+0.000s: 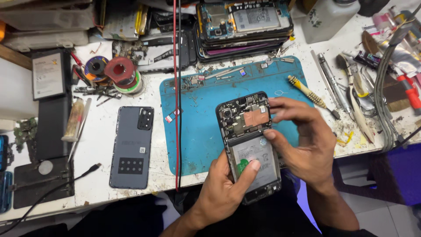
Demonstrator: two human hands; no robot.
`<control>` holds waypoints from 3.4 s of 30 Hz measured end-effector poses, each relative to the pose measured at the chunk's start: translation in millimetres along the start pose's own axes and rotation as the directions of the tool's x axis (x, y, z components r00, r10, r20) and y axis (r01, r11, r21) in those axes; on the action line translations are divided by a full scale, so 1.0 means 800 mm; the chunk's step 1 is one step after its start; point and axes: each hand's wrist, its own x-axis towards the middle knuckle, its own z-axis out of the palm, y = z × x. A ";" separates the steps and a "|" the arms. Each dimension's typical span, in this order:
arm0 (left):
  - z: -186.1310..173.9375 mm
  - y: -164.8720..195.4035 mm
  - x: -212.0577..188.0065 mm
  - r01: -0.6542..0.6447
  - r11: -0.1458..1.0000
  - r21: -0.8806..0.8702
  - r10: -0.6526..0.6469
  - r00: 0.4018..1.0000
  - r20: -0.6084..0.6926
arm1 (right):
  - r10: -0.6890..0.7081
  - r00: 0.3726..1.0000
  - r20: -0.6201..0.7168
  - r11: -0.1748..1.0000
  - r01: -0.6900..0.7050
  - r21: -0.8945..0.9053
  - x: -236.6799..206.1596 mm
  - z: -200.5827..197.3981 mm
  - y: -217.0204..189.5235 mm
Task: The person repairs a smartphone at a cluttered workbench. They use a screwdriver on the phone, pry the back cover off by hand, remove the battery cover, then use a metal pry tool to work along the edge of the screen assembly, and finally set the opened phone down on the mat.
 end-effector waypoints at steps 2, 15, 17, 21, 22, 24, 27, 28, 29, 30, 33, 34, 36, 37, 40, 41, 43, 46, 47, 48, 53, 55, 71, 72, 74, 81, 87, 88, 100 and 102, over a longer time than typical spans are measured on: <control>0.000 0.001 0.000 0.031 1.000 0.007 -0.031 1.000 -0.004 | -0.073 0.997 0.040 0.972 0.080 -0.222 0.006 0.002 -0.007; -0.004 0.000 0.003 -0.046 0.922 0.383 0.060 0.998 -0.026 | -0.121 0.983 0.137 0.810 0.177 -0.560 0.022 0.018 -0.028; -0.008 0.005 0.000 -0.137 0.869 0.476 0.127 0.990 0.054 | -0.080 0.985 0.154 0.803 0.155 -0.575 0.024 0.012 -0.028; -0.018 0.015 -0.002 0.027 0.890 0.455 -0.047 0.998 0.034 | 0.023 0.964 0.264 0.804 0.139 -0.578 0.025 -0.014 -0.021; -0.021 0.017 -0.002 0.002 0.909 0.417 -0.024 0.999 0.048 | 0.037 0.954 0.299 0.821 0.141 -0.553 0.023 -0.020 -0.017; -0.026 0.018 0.000 -0.050 0.940 0.337 0.027 0.997 0.071 | 0.072 0.979 0.193 0.975 -0.028 -0.220 0.017 -0.022 -0.002; -0.024 0.016 0.006 0.046 0.987 0.157 -0.048 0.999 0.009 | 0.114 0.986 0.120 0.987 -0.127 0.102 0.003 -0.025 0.017; -0.020 0.015 0.009 0.036 0.996 0.080 -0.036 0.999 0.000 | 0.118 0.986 0.120 0.974 -0.139 0.179 -0.001 -0.023 0.024; -0.017 0.015 0.012 0.018 1.000 0.006 -0.017 1.000 -0.015 | 0.216 0.963 0.162 0.965 -0.236 0.115 -0.004 -0.023 0.031; -0.014 0.017 0.017 -0.008 0.998 -0.063 0.006 0.999 -0.033 | 0.307 0.930 0.201 0.945 -0.322 0.047 -0.006 -0.024 0.038; -0.015 0.030 0.030 -0.133 0.952 0.276 0.155 0.986 -0.062 | 0.461 0.849 0.258 0.882 -0.469 -0.033 -0.011 -0.026 0.059; -0.015 0.035 0.033 -0.188 0.904 0.383 0.231 0.970 -0.070 | 0.497 0.827 0.263 0.862 -0.505 -0.041 -0.012 -0.027 0.064; -0.016 0.044 0.036 -0.272 0.765 0.584 0.370 0.927 -0.053 | 0.490 0.834 0.254 0.860 -0.510 0.017 -0.013 -0.031 0.073; -0.017 0.048 0.037 -0.220 0.760 0.612 0.336 0.938 -0.080 | 0.492 0.835 0.245 0.854 -0.518 0.047 -0.013 -0.032 0.075; -0.024 0.051 0.039 -0.146 0.818 0.557 0.260 0.956 -0.132 | 0.467 0.875 0.129 0.884 -0.458 -0.095 -0.014 -0.036 0.076; -0.027 0.050 0.040 -0.173 0.878 0.446 0.254 0.958 -0.129 | 0.414 0.903 0.114 0.909 -0.403 -0.107 -0.014 -0.038 0.074; -0.034 0.041 0.042 -0.190 0.953 0.236 0.217 0.972 -0.095 | 0.321 0.944 0.071 0.940 -0.309 -0.142 -0.015 -0.043 0.068; -0.039 0.019 0.046 -0.151 0.988 -0.021 0.150 0.988 -0.024 | 0.242 0.970 0.014 0.952 -0.235 -0.194 -0.020 -0.049 0.057; -0.038 0.011 0.047 -0.144 0.986 -0.090 0.142 0.990 -0.029 | 0.257 0.966 0.013 0.956 -0.252 -0.150 -0.023 -0.051 0.053; -0.038 0.004 0.048 -0.137 0.978 -0.155 0.134 0.990 -0.030 | 0.265 0.964 0.009 0.959 -0.262 -0.104 -0.026 -0.049 0.050; -0.039 -0.007 0.054 -0.130 0.983 -0.132 0.104 0.977 -0.183 | 0.255 0.965 0.058 0.967 -0.256 -0.001 -0.042 -0.040 0.031; -0.037 -0.004 0.054 -0.136 0.977 -0.163 0.099 0.971 -0.220 | 0.253 0.964 0.076 0.967 -0.255 0.017 -0.043 -0.036 0.027; -0.024 0.004 0.044 -0.129 0.966 -0.225 0.073 0.968 -0.239 | 0.490 0.840 0.235 0.667 -0.534 0.520 -0.037 -0.059 0.055; -0.026 0.003 0.046 -0.128 0.970 -0.207 0.074 0.966 -0.250 | 0.493 0.834 0.248 0.641 -0.541 0.544 -0.038 -0.060 0.053; -0.027 0.002 0.047 -0.128 0.974 -0.188 0.076 0.963 -0.260 | 0.484 0.831 0.274 0.608 -0.545 0.578 -0.039 -0.059 0.051; -0.032 0.003 0.042 -0.125 0.973 -0.193 0.071 0.961 -0.266 | 0.431 0.845 0.317 0.578 -0.528 0.622 -0.044 -0.053 0.054; -0.033 0.012 0.035 -0.160 0.986 -0.038 0.142 0.946 -0.293 | 0.445 0.862 0.245 0.842 -0.495 0.215 -0.038 -0.043 0.047; -0.032 0.013 0.034 -0.160 0.987 -0.021 0.147 0.945 -0.291 | 0.443 0.867 0.226 0.884 -0.465 0.052 -0.036 -0.038 0.044; -0.035 0.008 0.039 -0.137 0.991 0.002 0.132 0.950 -0.282 | 0.290 0.943 0.161 0.956 -0.293 -0.007 -0.025 0.010 0.005; -0.036 0.007 0.039 -0.143 0.990 0.003 0.138 0.951 -0.277 | 0.297 0.942 0.158 0.955 -0.296 -0.032 -0.025 0.012 0.003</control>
